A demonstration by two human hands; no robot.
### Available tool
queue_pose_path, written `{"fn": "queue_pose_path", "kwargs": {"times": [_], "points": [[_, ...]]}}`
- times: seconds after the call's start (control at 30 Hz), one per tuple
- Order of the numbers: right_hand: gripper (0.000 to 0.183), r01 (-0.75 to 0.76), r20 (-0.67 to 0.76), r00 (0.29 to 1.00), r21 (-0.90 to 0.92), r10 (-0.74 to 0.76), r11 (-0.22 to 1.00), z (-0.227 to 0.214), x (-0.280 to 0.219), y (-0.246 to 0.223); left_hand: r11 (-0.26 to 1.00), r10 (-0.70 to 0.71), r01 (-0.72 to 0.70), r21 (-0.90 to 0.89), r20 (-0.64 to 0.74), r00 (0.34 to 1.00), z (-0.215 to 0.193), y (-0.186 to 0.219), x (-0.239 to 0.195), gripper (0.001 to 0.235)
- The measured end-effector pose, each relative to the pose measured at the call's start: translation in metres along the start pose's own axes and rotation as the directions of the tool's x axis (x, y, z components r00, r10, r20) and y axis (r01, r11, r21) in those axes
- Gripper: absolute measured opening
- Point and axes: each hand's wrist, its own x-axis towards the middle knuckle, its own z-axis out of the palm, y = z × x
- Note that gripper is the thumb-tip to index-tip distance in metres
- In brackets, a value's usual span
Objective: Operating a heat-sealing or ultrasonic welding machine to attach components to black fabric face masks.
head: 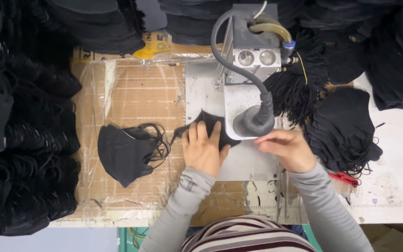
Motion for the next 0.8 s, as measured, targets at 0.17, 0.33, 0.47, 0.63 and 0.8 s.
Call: {"fn": "queue_pose_path", "kwargs": {"times": [0.17,0.33,0.47,0.63,0.8], "points": [[0.023,0.024,0.061,0.998,0.127,-0.032,0.992,0.017,0.004,-0.021,1.000,-0.001,0.002,0.029,-0.031,1.000,0.007,-0.002,0.014,0.069],[0.025,0.113,-0.057,0.983,-0.570,-0.176,0.814,0.038,0.027,-0.010,0.999,-0.010,0.011,0.034,-0.045,0.999,0.006,-0.002,0.017,0.069],[0.026,0.144,-0.059,0.951,-0.783,-0.302,0.605,0.038,0.036,0.003,1.000,-0.013,0.014,0.026,-0.048,0.999,0.007,-0.003,0.018,0.070],[0.030,0.224,0.026,0.931,-0.829,-0.364,0.513,0.037,0.046,0.011,1.000,-0.008,0.009,0.015,-0.060,0.998,0.008,-0.005,0.021,0.071],[0.026,0.221,0.076,0.939,-0.881,-0.337,0.418,0.043,0.056,-0.002,1.000,0.001,0.001,0.027,-0.068,0.998,0.008,-0.007,0.023,0.070]]}}
